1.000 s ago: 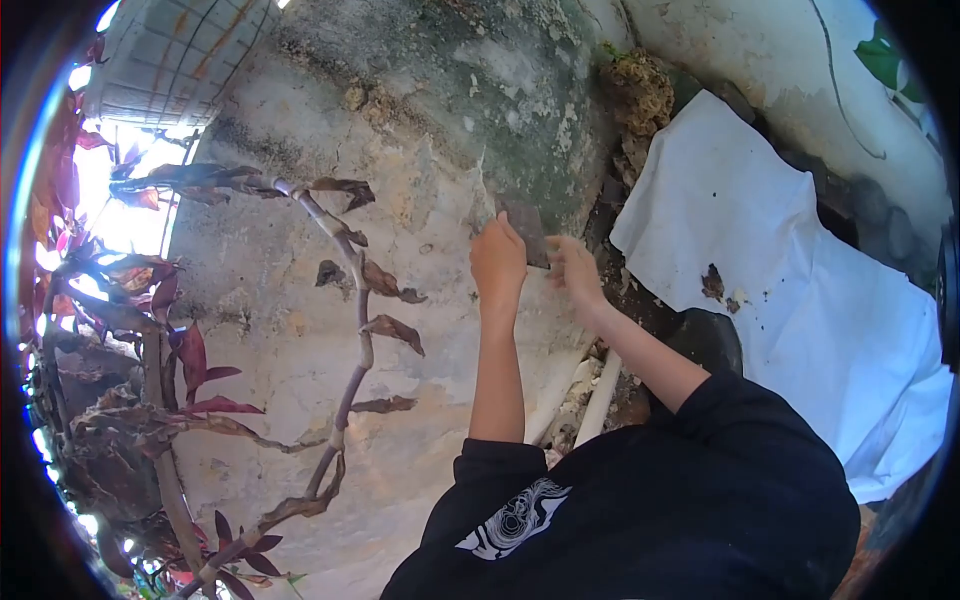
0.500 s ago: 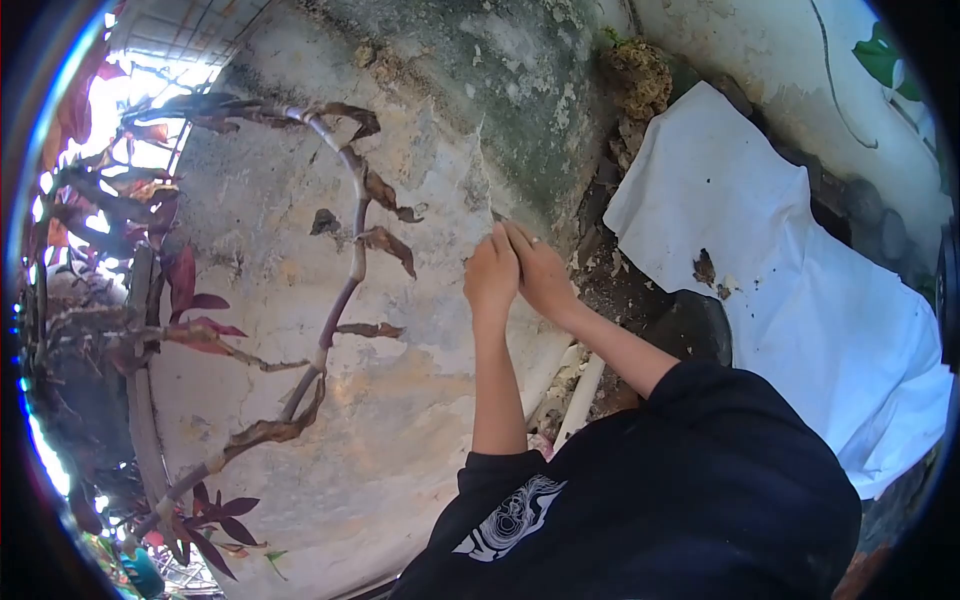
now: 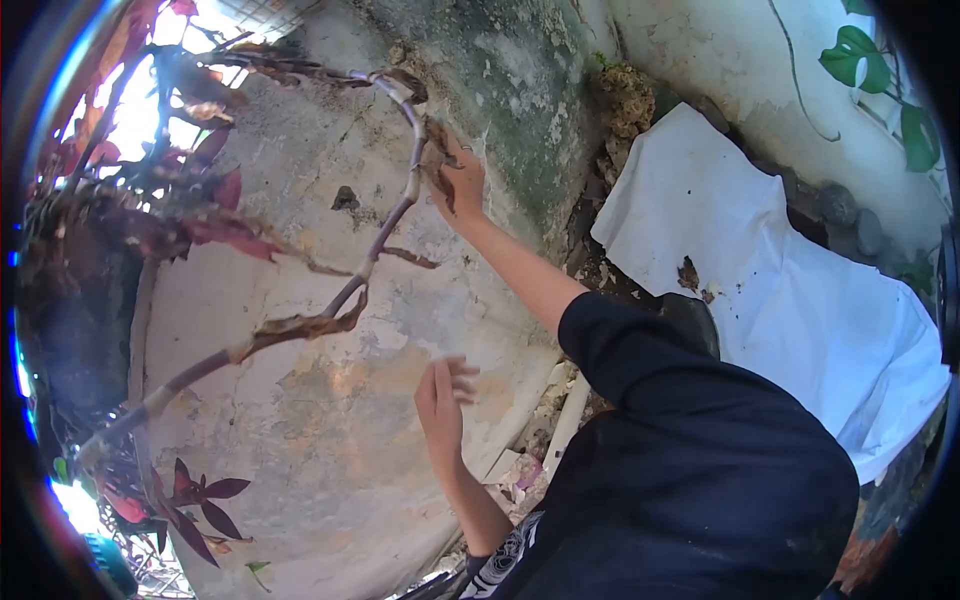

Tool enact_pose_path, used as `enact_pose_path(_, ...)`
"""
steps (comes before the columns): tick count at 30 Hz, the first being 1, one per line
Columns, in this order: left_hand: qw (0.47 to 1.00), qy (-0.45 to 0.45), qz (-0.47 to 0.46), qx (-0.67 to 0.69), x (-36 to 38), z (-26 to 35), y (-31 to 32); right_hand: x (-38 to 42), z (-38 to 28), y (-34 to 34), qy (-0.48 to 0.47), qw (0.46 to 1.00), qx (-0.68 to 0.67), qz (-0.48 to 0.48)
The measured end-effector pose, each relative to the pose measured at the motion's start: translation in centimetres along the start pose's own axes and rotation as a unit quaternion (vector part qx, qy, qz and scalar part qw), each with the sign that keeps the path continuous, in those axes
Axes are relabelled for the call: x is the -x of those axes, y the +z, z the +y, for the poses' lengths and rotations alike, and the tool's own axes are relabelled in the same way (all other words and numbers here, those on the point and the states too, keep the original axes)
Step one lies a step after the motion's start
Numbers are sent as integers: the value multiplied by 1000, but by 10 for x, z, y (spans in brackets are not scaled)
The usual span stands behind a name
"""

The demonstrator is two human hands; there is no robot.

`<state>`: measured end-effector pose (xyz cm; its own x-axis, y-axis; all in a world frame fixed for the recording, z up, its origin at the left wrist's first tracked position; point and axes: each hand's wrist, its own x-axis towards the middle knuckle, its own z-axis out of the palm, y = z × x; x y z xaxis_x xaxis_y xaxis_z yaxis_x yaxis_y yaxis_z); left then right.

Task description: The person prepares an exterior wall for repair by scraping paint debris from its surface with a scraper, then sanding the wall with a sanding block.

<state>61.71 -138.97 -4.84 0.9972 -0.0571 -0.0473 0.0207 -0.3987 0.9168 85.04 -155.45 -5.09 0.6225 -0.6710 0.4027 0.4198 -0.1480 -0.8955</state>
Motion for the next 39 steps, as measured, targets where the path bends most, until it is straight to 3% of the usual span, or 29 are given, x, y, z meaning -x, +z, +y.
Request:
enact_pose_path(3, 997, -79, 5, 19, 43, -39, -21, 2, 0, 3, -14, 990, 141, 1)
enact_pose_path(6, 991, -125, 6, 36, 84, -75, -33, -9, 37, 27, -8, 995, 91, 32)
enact_pose_path(8, 984, -172, -7, 45, 103, -92, -38, -14, 44, 36, -103, 971, 176, 128)
enact_pose_path(11, 983, -173, -13, 51, 113, -105, -45, -13, 20, 30, -66, 978, 148, 133)
enact_pose_path(14, 985, -164, -6, 58, 112, -109, -60, -17, -2, 25, -86, 945, 307, 68)
enact_pose_path(15, 984, -168, 0, 58, 111, -110, -65, -16, 3, 32, -135, 921, 329, 157)
enact_pose_path(18, 988, -148, 27, 39, 115, -104, -78, -27, 2, 43, -84, 944, 255, 191)
enact_pose_path(20, 987, -151, 40, 48, 129, -96, -86, -48, 23, 44, 27, 894, 448, 16)
enact_pose_path(22, 984, -154, 64, 59, 142, -96, -92, -10, -37, 17, 103, 984, 146, 27)
enact_pose_path(23, 980, -175, 52, 77, 148, -104, -94, -11, -20, 24, 68, 988, 118, 80)
enact_pose_path(25, 980, -182, 34, 73, 155, -113, -94, -22, 16, 31, 68, 974, 204, 77)
enact_pose_path(29, 978, -189, 14, 86, 148, -116, -94, -24, 11, 28, 72, 982, 156, 76)
enact_pose_path(32, 979, -184, 12, 89, 148, -119, -95, -33, 40, 36, -61, 943, 323, 48)
enact_pose_path(34, 980, -178, 16, 86, 152, -118, -100, -35, 56, 42, -141, 932, 331, 43)
enact_pose_path(36, 974, -198, 55, 91, 164, -114, -106, -12, 12, 23, -133, 933, 333, 9)
enact_pose_path(39, 970, -205, 89, 100, 191, -128, -118, -3, 0, 7, -108, 930, 350, -14)
